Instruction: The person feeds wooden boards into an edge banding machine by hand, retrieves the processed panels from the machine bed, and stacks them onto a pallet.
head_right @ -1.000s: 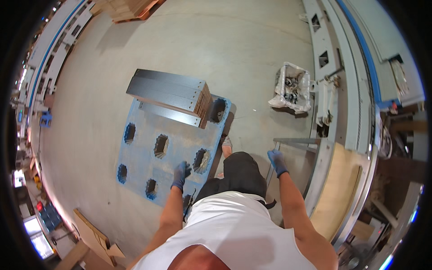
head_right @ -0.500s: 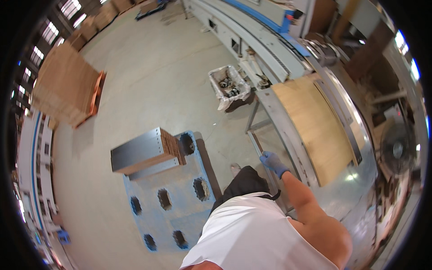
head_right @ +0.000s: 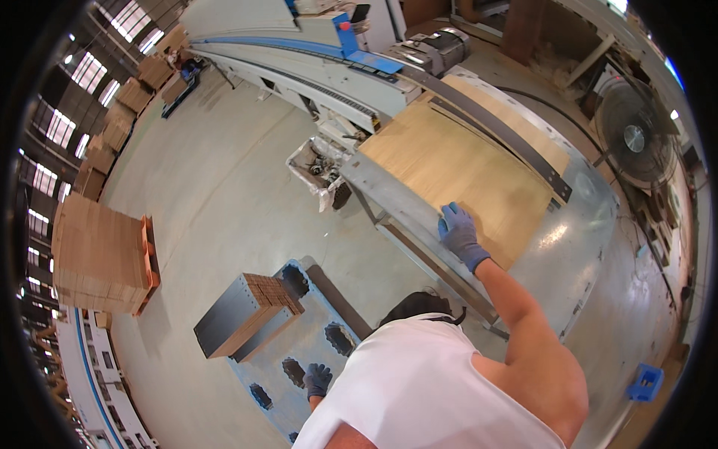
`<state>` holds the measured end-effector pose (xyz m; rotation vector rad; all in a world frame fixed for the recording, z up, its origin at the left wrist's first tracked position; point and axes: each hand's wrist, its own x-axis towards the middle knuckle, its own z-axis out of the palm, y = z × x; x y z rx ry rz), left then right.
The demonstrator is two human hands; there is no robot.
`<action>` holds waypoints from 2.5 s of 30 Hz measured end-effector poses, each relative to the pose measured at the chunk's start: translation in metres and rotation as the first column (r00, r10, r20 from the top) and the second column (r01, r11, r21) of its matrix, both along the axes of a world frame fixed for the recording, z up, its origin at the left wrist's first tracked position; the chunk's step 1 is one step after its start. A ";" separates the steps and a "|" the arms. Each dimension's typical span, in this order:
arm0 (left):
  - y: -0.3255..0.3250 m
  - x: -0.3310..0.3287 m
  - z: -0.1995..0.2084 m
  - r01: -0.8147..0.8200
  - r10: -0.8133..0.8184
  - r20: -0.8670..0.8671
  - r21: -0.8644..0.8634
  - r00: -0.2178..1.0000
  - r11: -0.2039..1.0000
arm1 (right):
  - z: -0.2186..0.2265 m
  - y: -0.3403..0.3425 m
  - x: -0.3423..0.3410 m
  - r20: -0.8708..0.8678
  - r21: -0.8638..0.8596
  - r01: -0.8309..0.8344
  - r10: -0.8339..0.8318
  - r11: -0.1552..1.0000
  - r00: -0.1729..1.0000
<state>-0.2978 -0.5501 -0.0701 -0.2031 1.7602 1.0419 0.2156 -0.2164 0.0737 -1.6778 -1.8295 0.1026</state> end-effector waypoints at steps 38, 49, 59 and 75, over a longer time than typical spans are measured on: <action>0.174 0.059 -0.086 0.904 -0.620 -0.722 0.015 0.306 0.428 | -0.034 -0.026 0.100 0.158 0.085 0.293 -0.303 0.952 0.940; 0.171 0.077 -0.061 0.884 -0.773 -0.612 -0.254 0.167 0.393 | -0.044 -0.033 0.107 0.199 0.075 0.339 -0.347 0.938 0.917; 0.153 0.088 -0.067 0.726 -0.695 -0.293 -0.008 0.656 0.688 | -0.051 -0.028 0.107 0.186 0.069 0.332 -0.339 0.941 0.922; 0.165 0.108 0.024 0.305 -0.297 0.104 -0.070 0.949 0.950 | -0.047 -0.028 0.105 0.216 0.071 0.357 -0.364 0.931 0.906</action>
